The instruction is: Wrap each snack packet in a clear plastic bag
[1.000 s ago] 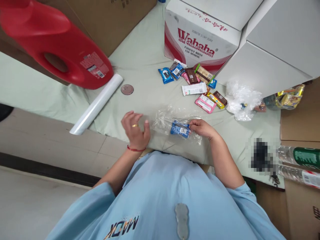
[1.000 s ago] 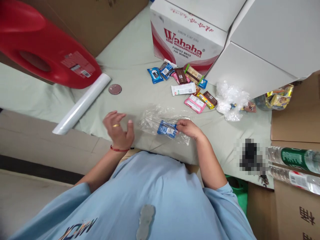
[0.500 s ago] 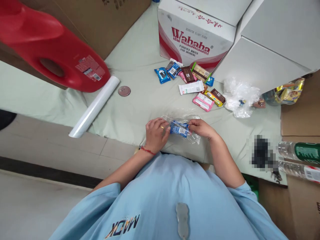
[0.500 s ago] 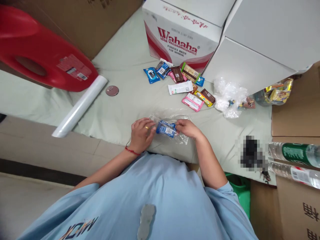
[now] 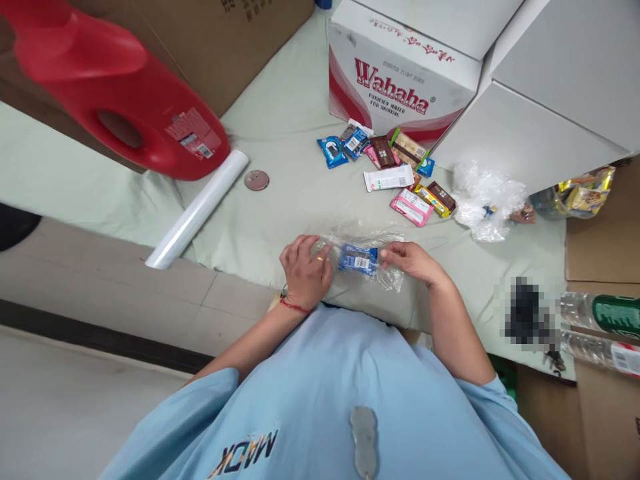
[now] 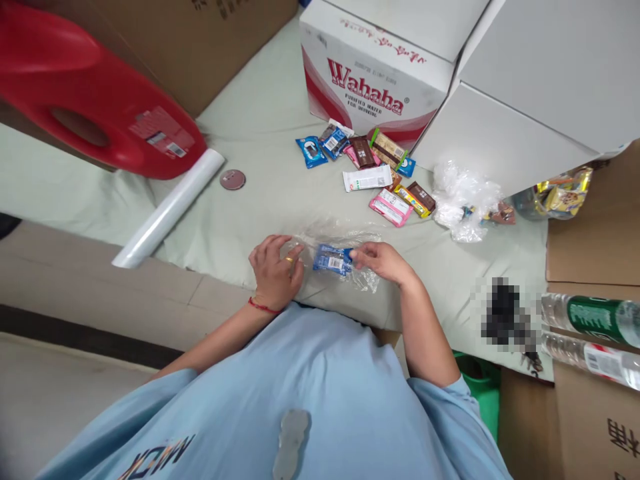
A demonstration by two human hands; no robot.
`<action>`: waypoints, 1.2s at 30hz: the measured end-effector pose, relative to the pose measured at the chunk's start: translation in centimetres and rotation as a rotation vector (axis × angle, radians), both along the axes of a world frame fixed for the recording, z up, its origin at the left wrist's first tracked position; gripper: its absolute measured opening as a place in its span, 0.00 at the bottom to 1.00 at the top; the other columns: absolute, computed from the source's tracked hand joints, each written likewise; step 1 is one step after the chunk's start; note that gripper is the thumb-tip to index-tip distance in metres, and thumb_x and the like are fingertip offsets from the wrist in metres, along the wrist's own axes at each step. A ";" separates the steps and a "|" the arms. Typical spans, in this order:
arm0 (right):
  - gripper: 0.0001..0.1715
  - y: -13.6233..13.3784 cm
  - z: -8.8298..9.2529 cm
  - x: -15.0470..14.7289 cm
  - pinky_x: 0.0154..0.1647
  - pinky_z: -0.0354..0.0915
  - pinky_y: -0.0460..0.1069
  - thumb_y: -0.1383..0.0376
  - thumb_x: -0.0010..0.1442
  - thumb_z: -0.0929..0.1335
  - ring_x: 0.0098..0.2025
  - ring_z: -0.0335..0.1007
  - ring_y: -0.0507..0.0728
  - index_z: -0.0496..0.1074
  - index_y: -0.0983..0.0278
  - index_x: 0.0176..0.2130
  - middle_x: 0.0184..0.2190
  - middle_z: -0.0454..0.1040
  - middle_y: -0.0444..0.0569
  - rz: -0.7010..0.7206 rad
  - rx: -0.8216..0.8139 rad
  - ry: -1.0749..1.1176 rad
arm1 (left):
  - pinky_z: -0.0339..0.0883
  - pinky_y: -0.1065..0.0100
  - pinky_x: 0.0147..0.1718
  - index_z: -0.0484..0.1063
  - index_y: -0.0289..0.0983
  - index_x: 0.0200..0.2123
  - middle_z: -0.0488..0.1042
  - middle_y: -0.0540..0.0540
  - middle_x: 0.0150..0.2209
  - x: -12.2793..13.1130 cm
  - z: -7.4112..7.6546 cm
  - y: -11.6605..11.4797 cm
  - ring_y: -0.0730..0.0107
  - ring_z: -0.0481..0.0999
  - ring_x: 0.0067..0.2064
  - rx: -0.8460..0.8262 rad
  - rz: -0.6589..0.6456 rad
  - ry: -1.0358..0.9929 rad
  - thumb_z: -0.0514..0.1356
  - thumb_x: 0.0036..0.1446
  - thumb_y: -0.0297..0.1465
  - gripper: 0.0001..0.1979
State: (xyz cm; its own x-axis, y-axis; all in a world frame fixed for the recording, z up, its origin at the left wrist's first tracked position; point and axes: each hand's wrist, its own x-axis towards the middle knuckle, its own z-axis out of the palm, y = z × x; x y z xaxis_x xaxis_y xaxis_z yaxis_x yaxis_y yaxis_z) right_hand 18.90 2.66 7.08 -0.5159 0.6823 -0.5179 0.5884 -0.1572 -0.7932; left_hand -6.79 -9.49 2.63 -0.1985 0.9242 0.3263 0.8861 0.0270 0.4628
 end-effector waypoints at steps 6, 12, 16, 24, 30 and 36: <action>0.19 -0.5 1.2 -0.1 0.30 0.59 0.48 0.51 0.53 0.75 0.28 0.65 0.53 0.75 0.62 0.37 0.26 0.73 0.41 0.064 0.047 0.036 | 0.49 0.37 0.68 0.78 0.44 0.52 0.72 0.37 0.63 -0.5 -1.1 0.9 0.44 0.63 0.71 -0.064 0.015 -0.030 0.58 0.64 0.33 0.15; 0.11 0.9 0.9 -1.9 0.31 0.57 0.48 0.57 0.63 0.68 0.28 0.64 0.54 0.75 0.63 0.35 0.26 0.73 0.43 -0.030 0.359 -0.119 | 0.44 0.34 0.70 0.78 0.43 0.52 0.69 0.36 0.67 -1.4 -1.8 1.0 0.43 0.58 0.74 -0.101 0.066 -0.057 0.58 0.66 0.35 0.15; 0.07 1.2 0.1 -3.1 0.38 0.60 0.50 0.66 0.64 0.67 0.34 0.69 0.56 0.77 0.64 0.38 0.36 0.77 0.50 -0.011 0.599 -0.355 | 0.51 0.40 0.69 0.77 0.39 0.53 0.68 0.34 0.66 -2.5 -1.6 1.1 0.45 0.59 0.73 -0.186 0.169 -0.096 0.56 0.67 0.38 0.18; 0.15 -3.7 2.6 -6.1 0.48 0.67 0.54 0.65 0.73 0.61 0.46 0.70 0.62 0.77 0.63 0.47 0.44 0.74 0.56 0.018 0.961 -0.237 | 0.64 0.42 0.58 0.80 0.38 0.45 0.73 0.34 0.55 -2.7 -0.7 2.5 0.41 0.66 0.61 -0.239 0.231 -0.202 0.58 0.65 0.41 0.16; 0.17 -5.0 -0.6 -7.2 0.57 0.68 0.60 0.66 0.73 0.63 0.51 0.65 0.66 0.79 0.63 0.52 0.51 0.77 0.58 0.229 0.921 -0.215 | 0.71 0.55 0.48 0.68 0.39 0.33 0.73 0.41 0.47 -2.6 -0.6 3.9 0.59 0.76 0.47 -0.150 0.107 -0.585 0.60 0.60 0.34 0.05; 0.18 -4.5 -2.4 -6.4 0.58 0.69 0.62 0.63 0.74 0.64 0.52 0.66 0.66 0.80 0.62 0.55 0.52 0.77 0.58 0.164 0.878 -0.135 | 0.56 0.73 0.20 0.59 0.42 0.37 0.73 0.52 0.37 -3.4 0.3 3.9 0.78 0.70 0.23 -0.370 0.217 -1.362 0.62 0.61 0.37 0.12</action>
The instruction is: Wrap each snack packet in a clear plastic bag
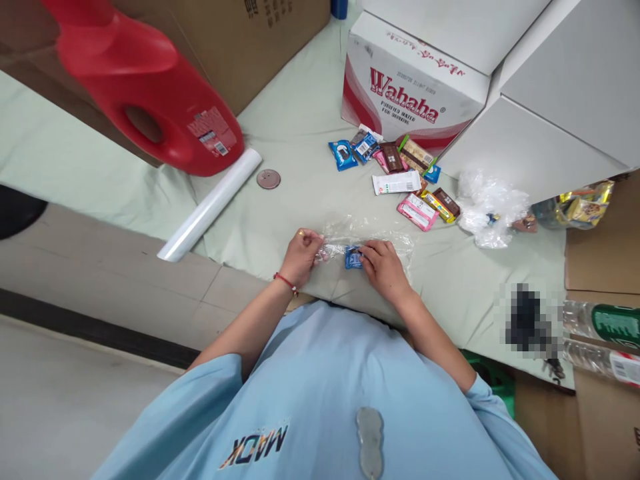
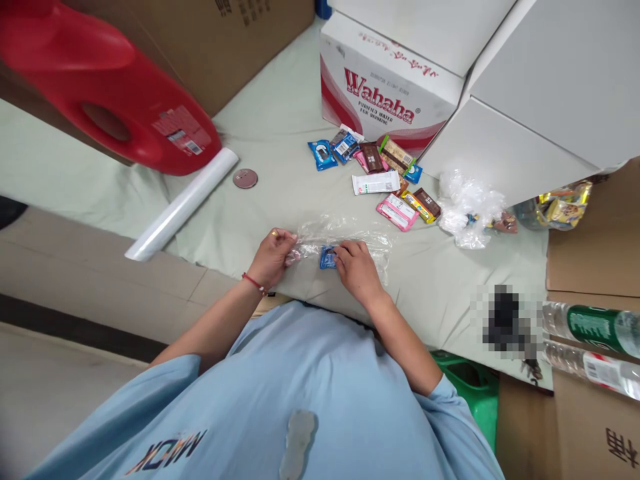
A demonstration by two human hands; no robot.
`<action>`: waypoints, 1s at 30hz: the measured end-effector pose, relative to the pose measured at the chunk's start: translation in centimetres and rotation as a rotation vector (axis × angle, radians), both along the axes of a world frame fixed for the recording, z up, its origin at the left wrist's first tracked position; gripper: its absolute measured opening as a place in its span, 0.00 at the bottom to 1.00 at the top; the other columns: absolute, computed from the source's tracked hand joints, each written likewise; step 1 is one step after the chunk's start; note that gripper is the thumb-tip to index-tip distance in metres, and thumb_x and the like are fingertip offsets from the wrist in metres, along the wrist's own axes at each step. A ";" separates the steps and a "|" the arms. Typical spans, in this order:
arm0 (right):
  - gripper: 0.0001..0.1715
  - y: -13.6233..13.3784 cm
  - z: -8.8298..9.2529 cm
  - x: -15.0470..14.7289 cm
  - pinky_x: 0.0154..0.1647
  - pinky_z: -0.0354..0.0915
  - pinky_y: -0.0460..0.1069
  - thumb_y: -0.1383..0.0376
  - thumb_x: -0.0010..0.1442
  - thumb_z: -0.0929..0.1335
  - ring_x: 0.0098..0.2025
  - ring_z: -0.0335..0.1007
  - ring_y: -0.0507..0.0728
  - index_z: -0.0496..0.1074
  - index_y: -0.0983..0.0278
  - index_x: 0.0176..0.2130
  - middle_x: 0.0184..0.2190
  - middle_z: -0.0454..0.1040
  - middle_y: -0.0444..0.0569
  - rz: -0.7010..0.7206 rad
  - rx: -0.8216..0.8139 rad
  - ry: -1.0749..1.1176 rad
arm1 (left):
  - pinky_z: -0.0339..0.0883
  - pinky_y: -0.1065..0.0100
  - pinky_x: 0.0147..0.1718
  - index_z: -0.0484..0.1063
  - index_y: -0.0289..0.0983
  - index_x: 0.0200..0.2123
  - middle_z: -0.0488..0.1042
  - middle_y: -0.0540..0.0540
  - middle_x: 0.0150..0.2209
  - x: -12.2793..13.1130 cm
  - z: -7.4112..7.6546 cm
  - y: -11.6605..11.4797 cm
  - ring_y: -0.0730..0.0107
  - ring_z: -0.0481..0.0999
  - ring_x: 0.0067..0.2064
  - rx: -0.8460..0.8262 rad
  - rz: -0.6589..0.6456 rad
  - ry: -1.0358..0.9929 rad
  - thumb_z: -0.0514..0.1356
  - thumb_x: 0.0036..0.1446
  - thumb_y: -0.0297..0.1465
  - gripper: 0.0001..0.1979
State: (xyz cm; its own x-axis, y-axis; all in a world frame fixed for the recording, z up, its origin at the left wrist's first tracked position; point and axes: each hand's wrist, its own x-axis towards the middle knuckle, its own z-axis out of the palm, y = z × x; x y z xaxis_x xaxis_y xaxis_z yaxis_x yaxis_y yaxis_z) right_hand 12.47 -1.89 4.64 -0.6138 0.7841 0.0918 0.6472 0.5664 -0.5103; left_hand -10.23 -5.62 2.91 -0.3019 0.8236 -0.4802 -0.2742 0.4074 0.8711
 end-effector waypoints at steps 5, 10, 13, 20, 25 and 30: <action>0.19 -0.2 -0.4 0.2 0.59 0.68 0.63 0.62 0.74 0.63 0.54 0.67 0.66 0.79 0.62 0.56 0.53 0.76 0.58 -0.007 -0.003 0.043 | 0.46 0.74 0.15 0.65 0.40 0.39 0.78 0.49 0.32 -1.2 0.7 -0.1 0.79 0.65 0.18 -0.136 -0.058 -0.088 0.60 0.63 0.41 0.12; 0.19 -0.3 -0.4 0.2 0.58 0.69 0.63 0.63 0.74 0.63 0.53 0.66 0.66 0.79 0.62 0.56 0.53 0.76 0.58 -0.014 0.006 0.060 | 0.47 0.73 0.17 0.72 0.35 0.30 0.80 0.43 0.28 -0.8 1.1 -0.2 0.79 0.61 0.18 -0.201 -0.218 -0.055 0.71 0.50 0.46 0.20; 0.19 -0.4 -0.4 0.2 0.57 0.69 0.63 0.63 0.74 0.63 0.52 0.66 0.66 0.80 0.61 0.55 0.52 0.77 0.57 -0.008 0.005 0.071 | 0.52 0.73 0.20 0.73 0.36 0.27 0.78 0.47 0.25 -0.9 0.8 -0.2 0.74 0.69 0.24 -0.177 -0.187 0.049 0.73 0.43 0.43 0.19; 0.18 -0.6 -0.2 0.2 0.58 0.70 0.61 0.64 0.74 0.64 0.52 0.66 0.65 0.80 0.62 0.55 0.53 0.77 0.56 -0.021 0.006 0.045 | 0.62 0.71 0.27 0.73 0.37 0.34 0.73 0.51 0.27 -2.7 1.5 -2.1 0.73 0.67 0.27 -0.125 0.139 0.439 0.64 0.53 0.35 0.08; 0.18 -0.7 0.1 -0.4 0.57 0.69 0.61 0.63 0.74 0.64 0.53 0.66 0.66 0.79 0.63 0.55 0.53 0.77 0.57 -0.055 0.004 -0.012 | 0.73 0.64 0.45 0.77 0.40 0.43 0.80 0.45 0.40 2.1 3.0 -4.5 0.66 0.78 0.40 0.460 -0.167 0.916 0.57 0.66 0.35 0.10; 0.24 0.3 0.2 1.0 0.59 0.69 0.60 0.68 0.73 0.59 0.54 0.72 0.64 0.74 0.64 0.60 0.53 0.79 0.58 -0.034 -0.100 0.015 | 0.71 0.52 0.58 0.77 0.39 0.55 0.80 0.38 0.54 6.7 0.5 -2.8 0.58 0.76 0.57 0.632 -0.534 0.970 0.51 0.71 0.33 0.18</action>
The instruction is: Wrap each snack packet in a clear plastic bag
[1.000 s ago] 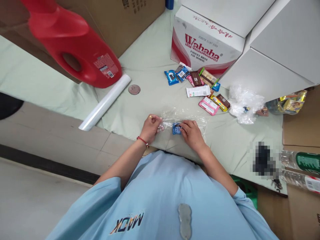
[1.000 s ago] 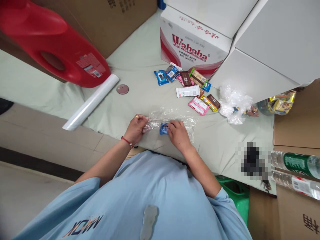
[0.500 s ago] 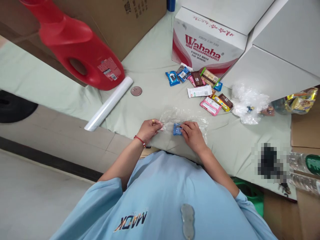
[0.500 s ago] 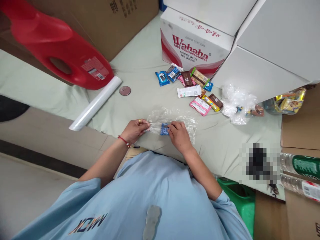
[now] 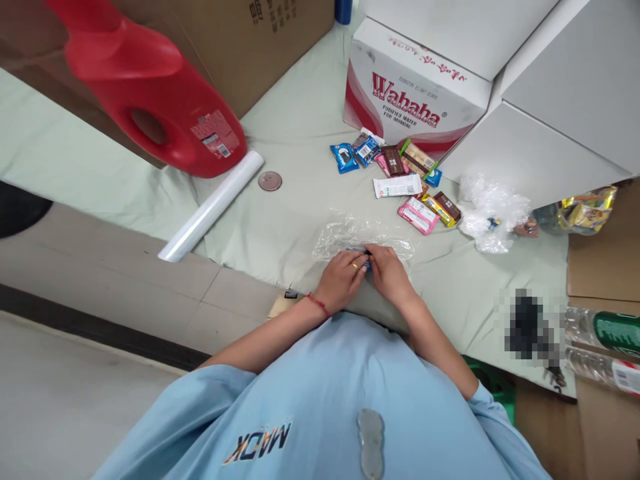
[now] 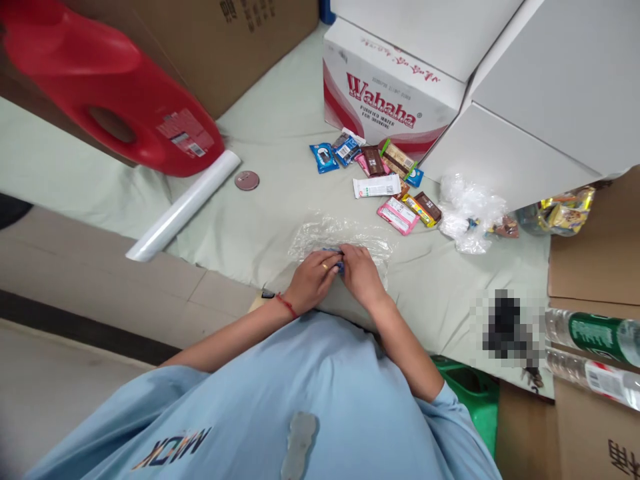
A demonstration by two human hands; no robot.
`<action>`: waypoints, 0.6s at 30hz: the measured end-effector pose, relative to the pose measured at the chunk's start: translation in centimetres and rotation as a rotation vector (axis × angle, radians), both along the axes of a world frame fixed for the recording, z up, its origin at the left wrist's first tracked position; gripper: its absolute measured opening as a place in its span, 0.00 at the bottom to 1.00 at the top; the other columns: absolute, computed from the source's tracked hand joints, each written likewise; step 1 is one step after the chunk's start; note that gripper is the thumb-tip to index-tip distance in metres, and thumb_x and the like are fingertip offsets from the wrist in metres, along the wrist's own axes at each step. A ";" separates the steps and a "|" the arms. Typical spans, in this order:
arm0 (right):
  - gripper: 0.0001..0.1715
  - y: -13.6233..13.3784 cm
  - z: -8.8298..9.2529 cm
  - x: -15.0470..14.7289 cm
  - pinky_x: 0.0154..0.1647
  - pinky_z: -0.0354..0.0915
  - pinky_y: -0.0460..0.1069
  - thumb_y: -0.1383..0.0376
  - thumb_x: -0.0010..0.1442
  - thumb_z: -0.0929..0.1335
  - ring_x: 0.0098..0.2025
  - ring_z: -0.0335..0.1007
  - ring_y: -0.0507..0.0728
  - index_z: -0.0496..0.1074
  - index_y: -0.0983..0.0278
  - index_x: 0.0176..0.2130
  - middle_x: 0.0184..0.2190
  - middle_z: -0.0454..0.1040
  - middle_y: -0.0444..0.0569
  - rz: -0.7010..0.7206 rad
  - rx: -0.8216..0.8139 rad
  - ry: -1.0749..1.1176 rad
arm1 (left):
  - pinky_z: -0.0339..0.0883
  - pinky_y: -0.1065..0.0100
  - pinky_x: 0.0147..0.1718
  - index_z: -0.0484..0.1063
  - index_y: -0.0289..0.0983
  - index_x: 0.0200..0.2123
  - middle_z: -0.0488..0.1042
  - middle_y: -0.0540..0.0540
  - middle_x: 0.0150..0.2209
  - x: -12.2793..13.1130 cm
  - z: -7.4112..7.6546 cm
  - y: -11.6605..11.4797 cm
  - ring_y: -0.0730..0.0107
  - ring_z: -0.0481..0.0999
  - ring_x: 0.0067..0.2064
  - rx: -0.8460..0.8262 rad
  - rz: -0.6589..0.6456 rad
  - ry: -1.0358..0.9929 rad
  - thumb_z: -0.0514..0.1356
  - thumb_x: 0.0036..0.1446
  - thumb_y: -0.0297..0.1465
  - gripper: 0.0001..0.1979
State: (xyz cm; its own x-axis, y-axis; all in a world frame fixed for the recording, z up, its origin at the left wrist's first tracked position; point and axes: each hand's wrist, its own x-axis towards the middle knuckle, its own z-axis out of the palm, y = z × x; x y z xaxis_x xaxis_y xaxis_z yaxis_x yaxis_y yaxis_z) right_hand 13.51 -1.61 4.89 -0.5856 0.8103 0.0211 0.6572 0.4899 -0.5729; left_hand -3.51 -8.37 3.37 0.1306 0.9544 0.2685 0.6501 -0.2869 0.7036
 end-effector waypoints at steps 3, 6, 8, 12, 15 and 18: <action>0.25 2.2 0.8 1.4 0.59 0.70 0.58 0.69 0.72 0.57 0.55 0.75 0.62 0.74 0.62 0.60 0.54 0.80 0.56 -0.015 -0.044 0.031 | 0.70 0.49 0.56 0.77 0.41 0.58 0.80 0.38 0.55 0.1 -1.7 0.9 0.55 0.75 0.58 -0.025 -0.040 0.110 0.51 0.71 0.30 0.19; 0.24 5.3 1.7 1.3 0.62 0.67 0.60 0.68 0.71 0.59 0.58 0.73 0.65 0.74 0.65 0.59 0.56 0.78 0.59 -0.050 0.068 -0.024 | 0.67 0.50 0.55 0.77 0.42 0.59 0.80 0.40 0.57 -0.3 -2.2 0.9 0.54 0.74 0.59 0.002 -0.076 0.196 0.54 0.69 0.27 0.20; 0.24 7.4 1.8 0.3 0.63 0.65 0.62 0.68 0.69 0.62 0.59 0.70 0.69 0.72 0.69 0.61 0.56 0.76 0.64 -0.065 0.127 -0.142 | 0.64 0.51 0.55 0.77 0.43 0.58 0.80 0.42 0.57 -0.4 -1.8 0.6 0.55 0.74 0.58 0.018 -0.074 0.234 0.54 0.68 0.27 0.20; 0.32 10.0 1.1 -2.5 0.59 0.64 0.62 0.65 0.62 0.72 0.56 0.68 0.73 0.70 0.74 0.62 0.52 0.77 0.69 -0.082 0.121 -0.424 | 0.63 0.52 0.49 0.78 0.45 0.58 0.81 0.45 0.57 -0.1 -1.0 0.2 0.55 0.75 0.54 0.025 -0.026 0.302 0.53 0.69 0.26 0.20; 0.19 10.7 1.2 -3.6 0.52 0.65 0.55 0.66 0.63 0.72 0.49 0.72 0.68 0.77 0.71 0.52 0.40 0.81 0.61 -0.057 0.017 -0.504 | 0.62 0.52 0.43 0.77 0.44 0.59 0.80 0.46 0.59 -0.1 -0.9 -0.2 0.56 0.75 0.50 0.023 -0.032 0.346 0.52 0.70 0.26 0.21; 0.10 10.3 2.8 -3.4 0.44 0.64 0.50 0.67 0.66 0.69 0.39 0.73 0.60 0.80 0.67 0.43 0.34 0.79 0.53 0.009 -0.077 -0.434 | 0.62 0.51 0.43 0.76 0.45 0.60 0.79 0.46 0.60 -0.1 -0.9 -0.3 0.55 0.74 0.49 0.004 -0.043 0.337 0.52 0.69 0.27 0.21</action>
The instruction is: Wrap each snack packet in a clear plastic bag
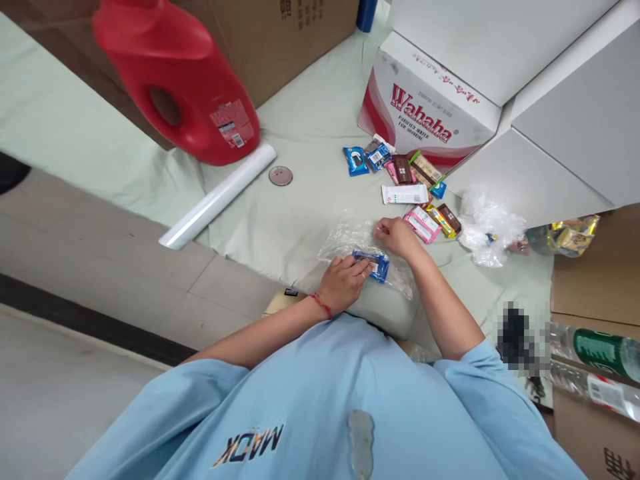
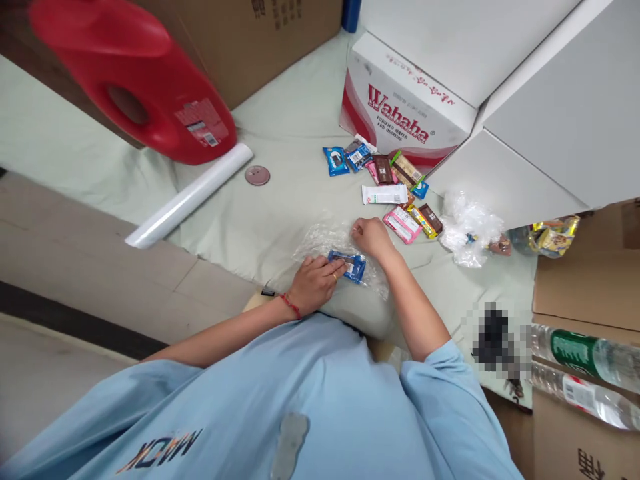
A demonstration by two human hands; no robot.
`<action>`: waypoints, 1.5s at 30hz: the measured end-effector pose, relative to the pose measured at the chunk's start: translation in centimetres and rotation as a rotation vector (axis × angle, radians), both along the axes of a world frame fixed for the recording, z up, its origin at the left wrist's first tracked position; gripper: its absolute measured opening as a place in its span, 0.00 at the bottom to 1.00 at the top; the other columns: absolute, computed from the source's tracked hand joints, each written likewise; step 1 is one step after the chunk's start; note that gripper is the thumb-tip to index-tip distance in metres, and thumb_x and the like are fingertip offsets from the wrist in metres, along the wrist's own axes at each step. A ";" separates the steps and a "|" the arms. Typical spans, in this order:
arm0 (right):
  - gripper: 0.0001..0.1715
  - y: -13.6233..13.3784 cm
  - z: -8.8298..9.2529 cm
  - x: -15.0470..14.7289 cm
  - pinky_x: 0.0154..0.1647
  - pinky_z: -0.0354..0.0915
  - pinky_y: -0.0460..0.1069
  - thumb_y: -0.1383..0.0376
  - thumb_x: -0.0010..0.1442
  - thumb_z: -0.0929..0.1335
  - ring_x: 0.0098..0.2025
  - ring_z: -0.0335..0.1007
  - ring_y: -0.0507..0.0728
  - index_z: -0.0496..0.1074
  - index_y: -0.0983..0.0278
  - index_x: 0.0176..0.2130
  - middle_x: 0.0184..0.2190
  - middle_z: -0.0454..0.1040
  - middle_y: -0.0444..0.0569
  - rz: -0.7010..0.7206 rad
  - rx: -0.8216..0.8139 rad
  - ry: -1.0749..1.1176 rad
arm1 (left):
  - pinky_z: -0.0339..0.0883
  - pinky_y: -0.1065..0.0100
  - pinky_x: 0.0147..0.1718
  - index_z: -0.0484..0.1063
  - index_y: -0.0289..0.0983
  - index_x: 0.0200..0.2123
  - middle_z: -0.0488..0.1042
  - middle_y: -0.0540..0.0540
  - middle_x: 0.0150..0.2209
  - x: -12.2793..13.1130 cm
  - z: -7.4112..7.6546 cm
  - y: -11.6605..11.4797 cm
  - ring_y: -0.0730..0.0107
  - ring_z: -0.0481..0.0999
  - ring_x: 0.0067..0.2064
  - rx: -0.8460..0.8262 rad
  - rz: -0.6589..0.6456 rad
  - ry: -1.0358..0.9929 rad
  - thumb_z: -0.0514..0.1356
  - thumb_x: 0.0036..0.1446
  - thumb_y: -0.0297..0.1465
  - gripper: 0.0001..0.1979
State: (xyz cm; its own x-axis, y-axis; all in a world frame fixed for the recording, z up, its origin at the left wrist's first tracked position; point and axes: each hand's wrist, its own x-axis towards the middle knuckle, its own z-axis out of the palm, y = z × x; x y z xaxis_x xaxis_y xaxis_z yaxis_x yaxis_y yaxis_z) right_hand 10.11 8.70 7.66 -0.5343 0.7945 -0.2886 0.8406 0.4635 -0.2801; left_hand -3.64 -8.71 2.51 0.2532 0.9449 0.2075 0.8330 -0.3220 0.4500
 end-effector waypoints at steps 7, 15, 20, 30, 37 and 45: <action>0.13 -7.2 2.5 1.7 0.34 0.61 0.49 0.65 0.72 0.64 0.35 0.71 0.57 0.78 0.60 0.45 0.42 0.75 0.52 0.211 0.084 0.043 | 0.65 0.52 0.44 0.78 0.42 0.59 0.81 0.43 0.55 -0.5 -0.2 0.5 0.56 0.76 0.47 -0.041 -0.012 -0.038 0.51 0.70 0.26 0.22; 0.29 -13.4 -2.7 3.5 0.36 0.63 0.49 0.71 0.73 0.59 0.41 0.70 0.59 0.66 0.54 0.67 0.44 0.73 0.50 0.159 0.110 0.078 | 0.72 0.52 0.56 0.82 0.43 0.39 0.84 0.45 0.46 -4.3 -1.2 0.0 0.58 0.80 0.50 -0.171 0.140 -0.691 0.54 0.61 0.26 0.15; 0.26 -13.8 -3.2 3.3 0.35 0.61 0.48 0.68 0.75 0.60 0.38 0.67 0.58 0.68 0.52 0.67 0.42 0.71 0.49 0.106 0.094 0.123 | 0.58 0.44 0.66 0.77 0.38 0.43 0.79 0.36 0.52 -6.6 -0.5 1.1 0.50 0.72 0.60 -0.099 0.630 -0.678 0.49 0.72 0.37 0.17; 0.23 -13.5 -2.5 2.5 0.37 0.64 0.49 0.66 0.75 0.60 0.39 0.66 0.58 0.74 0.54 0.62 0.40 0.71 0.51 0.126 0.080 0.159 | 0.72 0.51 0.53 0.74 0.39 0.33 0.78 0.40 0.44 -2.9 0.4 1.6 0.54 0.78 0.49 -0.224 0.487 -0.444 0.61 0.58 0.34 0.04; 0.20 -13.9 -2.8 4.1 0.51 0.71 0.55 0.68 0.71 0.61 0.51 0.71 0.61 0.78 0.62 0.53 0.49 0.75 0.56 0.058 -0.070 0.506 | 0.73 0.52 0.59 0.78 0.38 0.51 0.78 0.38 0.57 0.6 2.2 1.0 0.56 0.78 0.58 -0.212 0.083 -0.479 0.58 0.65 0.33 0.14; 0.21 -13.0 -3.1 9.6 0.57 0.69 0.63 0.56 0.69 0.66 0.54 0.70 0.66 0.76 0.62 0.57 0.51 0.75 0.60 -0.430 0.223 0.557 | 0.70 0.48 0.63 0.75 0.33 0.58 0.74 0.34 0.64 0.9 -0.1 -0.2 0.50 0.72 0.66 -0.063 -0.123 -0.131 0.56 0.63 0.25 0.21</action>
